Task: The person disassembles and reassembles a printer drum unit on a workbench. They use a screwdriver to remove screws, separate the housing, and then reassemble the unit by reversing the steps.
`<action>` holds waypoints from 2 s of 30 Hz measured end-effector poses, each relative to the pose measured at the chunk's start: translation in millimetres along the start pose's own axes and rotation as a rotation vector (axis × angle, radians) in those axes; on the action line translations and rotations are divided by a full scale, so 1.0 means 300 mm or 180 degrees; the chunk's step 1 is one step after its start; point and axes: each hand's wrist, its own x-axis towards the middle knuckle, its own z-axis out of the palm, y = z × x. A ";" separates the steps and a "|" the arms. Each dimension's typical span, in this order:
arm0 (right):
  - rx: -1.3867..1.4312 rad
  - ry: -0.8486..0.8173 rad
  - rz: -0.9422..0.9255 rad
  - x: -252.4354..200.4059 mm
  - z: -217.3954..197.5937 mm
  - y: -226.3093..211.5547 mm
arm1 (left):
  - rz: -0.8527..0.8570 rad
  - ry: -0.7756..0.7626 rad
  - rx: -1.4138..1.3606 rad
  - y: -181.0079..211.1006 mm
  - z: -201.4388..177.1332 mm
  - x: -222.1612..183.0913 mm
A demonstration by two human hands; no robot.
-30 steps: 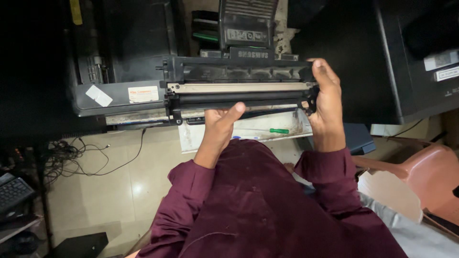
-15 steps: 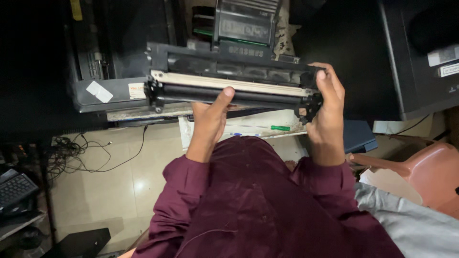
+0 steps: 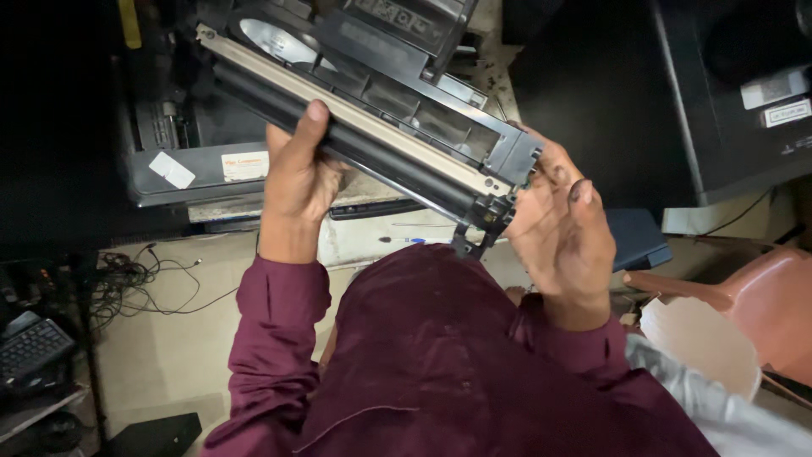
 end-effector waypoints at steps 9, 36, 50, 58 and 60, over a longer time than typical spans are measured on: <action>0.0010 -0.0242 0.0011 -0.004 0.002 0.002 | -0.0177 -0.0225 -0.0418 0.019 -0.013 0.022; -0.2192 0.0829 0.1915 -0.081 -0.826 0.555 | 0.0517 0.0896 -0.0516 0.061 -0.365 -0.234; -0.6008 -0.0403 -0.1107 0.588 -0.930 0.707 | 0.0581 0.0827 -0.0615 0.057 -0.392 -0.292; -0.6716 -0.0642 -0.0212 0.725 -0.964 0.759 | 0.0497 0.0780 -0.0809 0.044 -0.350 -0.310; -0.6866 -0.0727 -0.0280 0.726 -0.991 0.789 | 0.0523 0.0865 -0.0851 0.038 -0.344 -0.317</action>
